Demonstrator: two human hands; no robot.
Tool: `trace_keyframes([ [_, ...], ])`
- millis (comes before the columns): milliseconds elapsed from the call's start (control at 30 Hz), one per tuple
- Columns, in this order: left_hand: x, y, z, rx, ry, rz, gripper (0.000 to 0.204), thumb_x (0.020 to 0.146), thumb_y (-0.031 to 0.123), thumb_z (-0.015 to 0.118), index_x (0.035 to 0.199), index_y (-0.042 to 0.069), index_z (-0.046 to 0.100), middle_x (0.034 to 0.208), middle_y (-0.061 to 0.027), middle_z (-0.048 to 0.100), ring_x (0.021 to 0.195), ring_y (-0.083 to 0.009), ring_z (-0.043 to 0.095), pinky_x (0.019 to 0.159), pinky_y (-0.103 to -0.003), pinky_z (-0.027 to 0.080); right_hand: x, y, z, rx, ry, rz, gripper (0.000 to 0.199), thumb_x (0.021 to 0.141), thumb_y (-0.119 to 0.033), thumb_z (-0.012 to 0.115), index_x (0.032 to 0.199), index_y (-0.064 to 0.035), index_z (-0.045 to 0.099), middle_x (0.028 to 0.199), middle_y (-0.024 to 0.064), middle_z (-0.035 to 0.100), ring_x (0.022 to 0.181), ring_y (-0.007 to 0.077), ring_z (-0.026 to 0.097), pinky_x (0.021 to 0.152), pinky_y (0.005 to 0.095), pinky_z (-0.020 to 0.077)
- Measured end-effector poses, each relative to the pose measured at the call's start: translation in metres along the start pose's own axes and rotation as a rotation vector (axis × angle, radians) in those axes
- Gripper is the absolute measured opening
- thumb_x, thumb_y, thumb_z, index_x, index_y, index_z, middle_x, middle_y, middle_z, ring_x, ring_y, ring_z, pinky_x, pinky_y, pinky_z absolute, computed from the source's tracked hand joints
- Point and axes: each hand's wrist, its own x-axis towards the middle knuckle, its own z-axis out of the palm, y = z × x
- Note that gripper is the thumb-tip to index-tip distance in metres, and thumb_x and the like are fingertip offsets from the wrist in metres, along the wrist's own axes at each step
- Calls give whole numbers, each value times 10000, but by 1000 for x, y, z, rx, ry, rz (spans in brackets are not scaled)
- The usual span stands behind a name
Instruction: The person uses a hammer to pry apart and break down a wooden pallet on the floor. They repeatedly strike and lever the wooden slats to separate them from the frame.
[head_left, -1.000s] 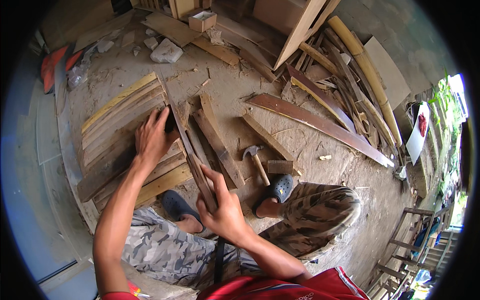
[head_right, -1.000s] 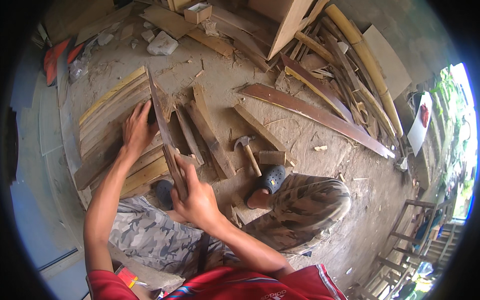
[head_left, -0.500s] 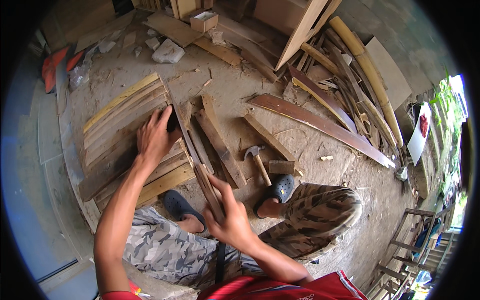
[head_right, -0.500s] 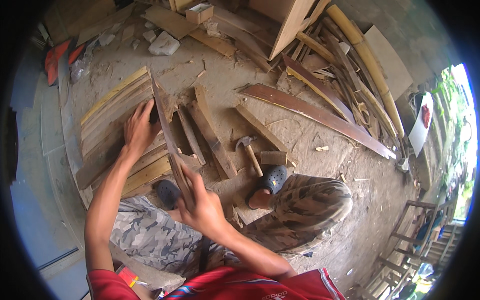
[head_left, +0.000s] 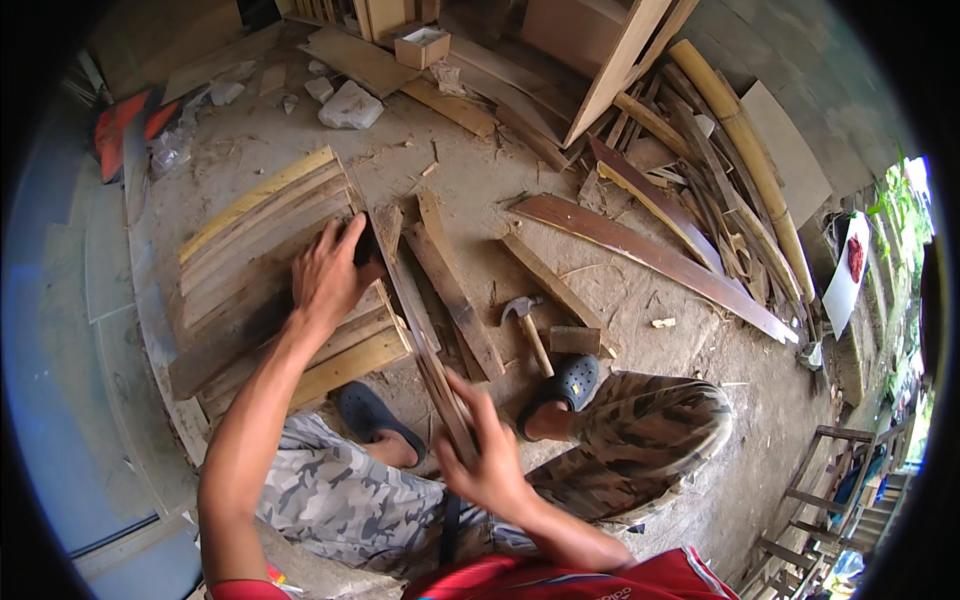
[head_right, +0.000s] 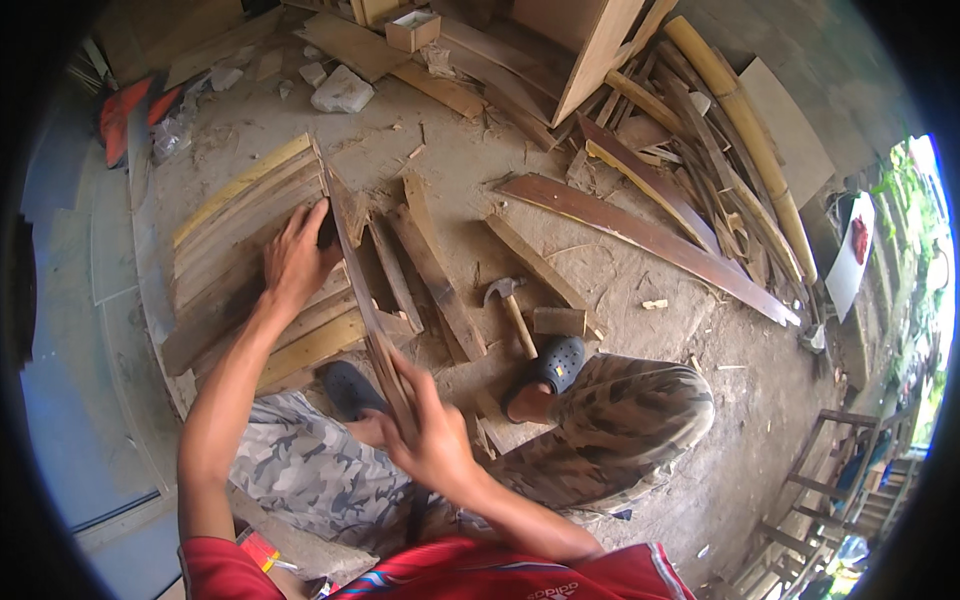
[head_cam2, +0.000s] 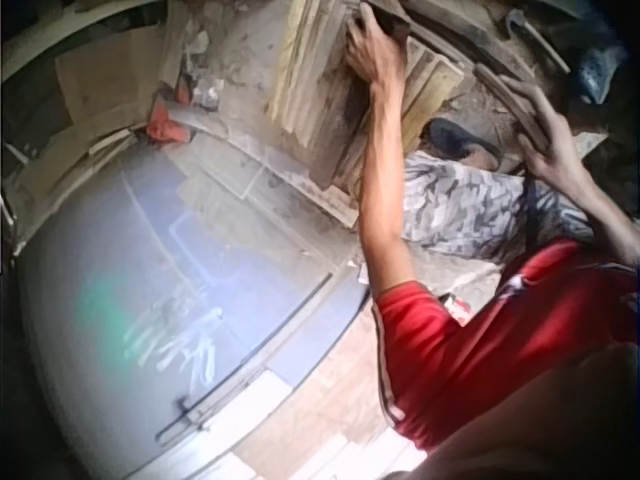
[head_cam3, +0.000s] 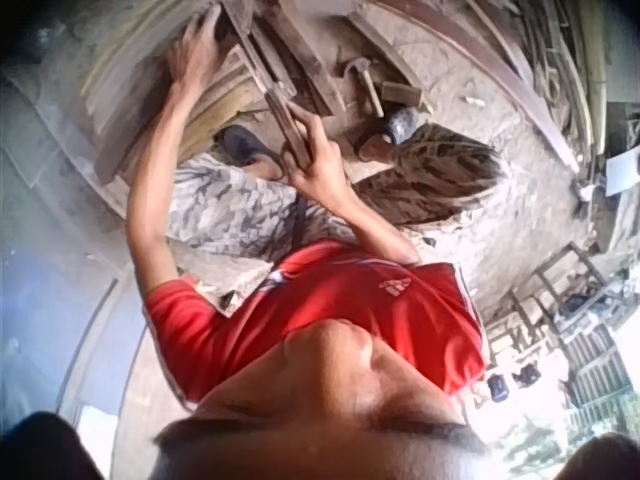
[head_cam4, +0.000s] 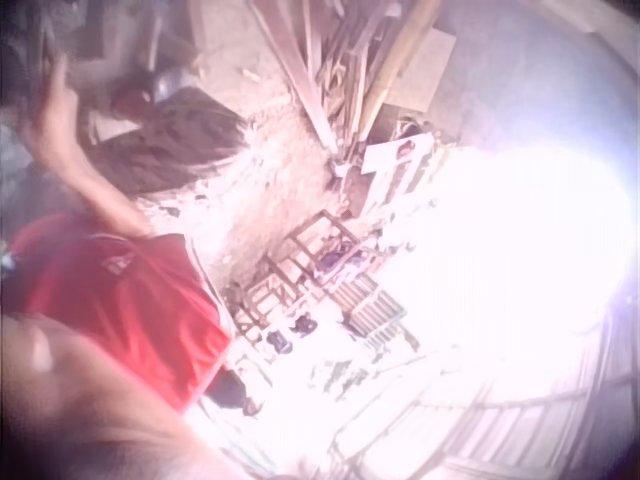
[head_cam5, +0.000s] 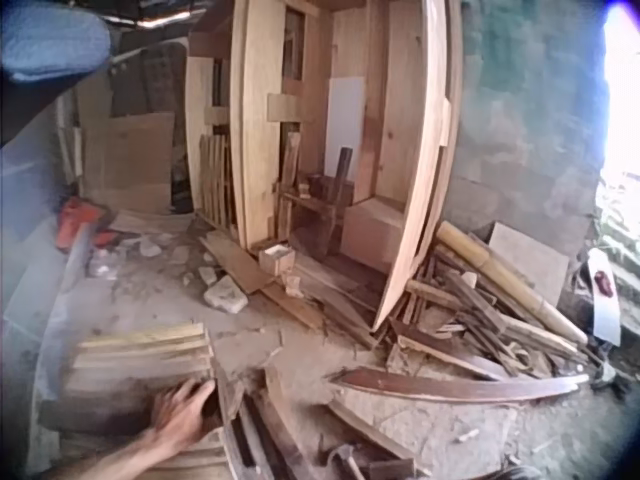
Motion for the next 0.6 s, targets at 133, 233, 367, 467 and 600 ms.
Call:
trace_keyframes([
  [133, 3, -1, 7, 110, 147, 114, 580, 812, 221, 755, 1332, 90, 534, 1149, -161, 613, 960, -401, 654, 790, -493, 541, -49, 3, -16, -37, 31, -69, 636, 847, 13, 607, 1446, -39, 397, 863, 147, 693, 703, 202, 690, 682, 326, 527],
  [233, -1, -12, 9, 84, 151, 98, 602, 806, 211, 763, 1343, 70, 529, 1176, -181, 614, 981, -407, 647, 810, -495, 536, 6, -8, -2, -13, -5, -51, 635, 846, 8, 604, 1444, -49, 397, 818, 157, 681, 686, 227, 687, 662, 338, 522],
  [367, 0, -14, 13, 53, 86, 25, 625, 857, 355, 728, 1403, 134, 519, 1332, -252, 567, 1149, -444, 596, 953, -538, 472, 52, 6, 12, -22, 7, -43, 627, 856, -3, 605, 1444, -65, 395, 783, 153, 669, 682, 216, 675, 648, 336, 511],
  [467, 3, 2, -3, -32, -75, -37, 650, 864, 373, 720, 1430, 140, 500, 1392, -265, 530, 1198, -441, 577, 977, -546, 462, 1, 8, -4, -15, 27, -78, 627, 853, 11, 607, 1442, -32, 395, 856, 136, 700, 707, 180, 668, 683, 321, 522],
  [600, 2, -3, 6, 28, -49, -70, 662, 875, 370, 706, 1458, 155, 478, 1396, -269, 524, 1203, -446, 571, 1021, -563, 426, -31, 1, -17, -70, 2, -57, 639, 842, 23, 606, 1443, -11, 392, 911, 127, 713, 751, 168, 677, 726, 315, 525],
])
